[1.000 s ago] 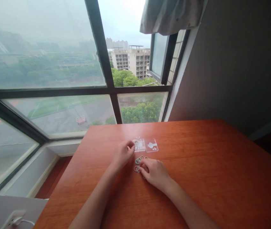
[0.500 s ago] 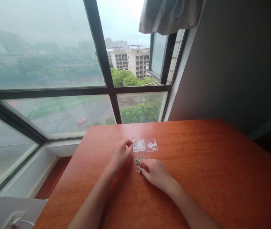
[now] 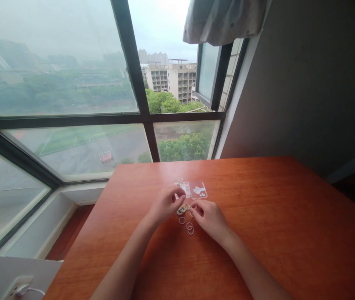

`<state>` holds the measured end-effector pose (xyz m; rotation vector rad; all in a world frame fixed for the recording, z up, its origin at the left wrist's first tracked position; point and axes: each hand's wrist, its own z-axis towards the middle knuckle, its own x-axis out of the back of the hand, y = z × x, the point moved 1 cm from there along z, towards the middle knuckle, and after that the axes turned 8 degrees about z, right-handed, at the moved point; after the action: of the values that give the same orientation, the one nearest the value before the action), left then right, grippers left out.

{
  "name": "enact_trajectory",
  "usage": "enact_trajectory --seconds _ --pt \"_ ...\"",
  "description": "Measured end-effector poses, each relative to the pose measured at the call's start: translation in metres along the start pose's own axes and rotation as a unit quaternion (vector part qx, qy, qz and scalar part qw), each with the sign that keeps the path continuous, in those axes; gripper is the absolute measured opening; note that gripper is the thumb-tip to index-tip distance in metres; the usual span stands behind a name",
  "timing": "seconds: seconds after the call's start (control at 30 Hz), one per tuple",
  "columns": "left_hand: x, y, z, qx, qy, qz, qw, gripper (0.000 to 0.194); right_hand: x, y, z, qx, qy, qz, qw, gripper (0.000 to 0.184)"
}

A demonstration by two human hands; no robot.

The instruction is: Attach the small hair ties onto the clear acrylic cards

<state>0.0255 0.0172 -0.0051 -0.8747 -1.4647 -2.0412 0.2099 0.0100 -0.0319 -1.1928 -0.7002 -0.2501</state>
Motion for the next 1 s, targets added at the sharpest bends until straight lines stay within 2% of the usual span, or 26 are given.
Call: enact_trajectory --seconds 0.17,0.27,0.37,0.47,0.6,0.67,0.77,1.0 --pt "-0.002 0.012 -0.004 -0.024 -0.072 -0.033 0.997 0.017 0.0 0.002 0.002 0.011 0.031 0.04 0.999 0.017" --pt "-0.003 0.014 -0.005 -0.025 -0.082 -0.038 0.996 0.014 0.0 0.003 0.002 0.013 0.041 0.046 0.998 0.018" --pt "-0.004 0.009 -0.004 -0.03 -0.062 -0.02 0.997 0.013 0.0 0.003 0.002 0.012 0.041 0.043 0.998 0.017" --pt "-0.005 -0.001 -0.001 -0.014 -0.011 0.009 1.0 0.012 -0.001 0.002 0.001 0.005 0.024 0.016 1.0 0.016" --pt "-0.002 -0.017 0.002 0.033 0.075 0.048 0.995 0.011 -0.001 -0.006 -0.003 0.031 -0.038 -0.01 0.999 0.021" --pt "0.0 -0.022 0.002 0.046 0.097 0.065 0.992 0.01 -0.001 -0.012 -0.006 0.055 -0.077 -0.005 0.996 0.027" --pt "-0.001 -0.026 0.003 0.053 0.096 0.08 0.991 0.01 -0.001 -0.017 -0.008 0.067 -0.106 0.003 0.992 0.028" --pt "-0.001 -0.03 0.003 0.055 0.082 0.085 0.992 0.012 -0.002 -0.013 -0.007 0.052 -0.096 -0.065 0.992 0.017"
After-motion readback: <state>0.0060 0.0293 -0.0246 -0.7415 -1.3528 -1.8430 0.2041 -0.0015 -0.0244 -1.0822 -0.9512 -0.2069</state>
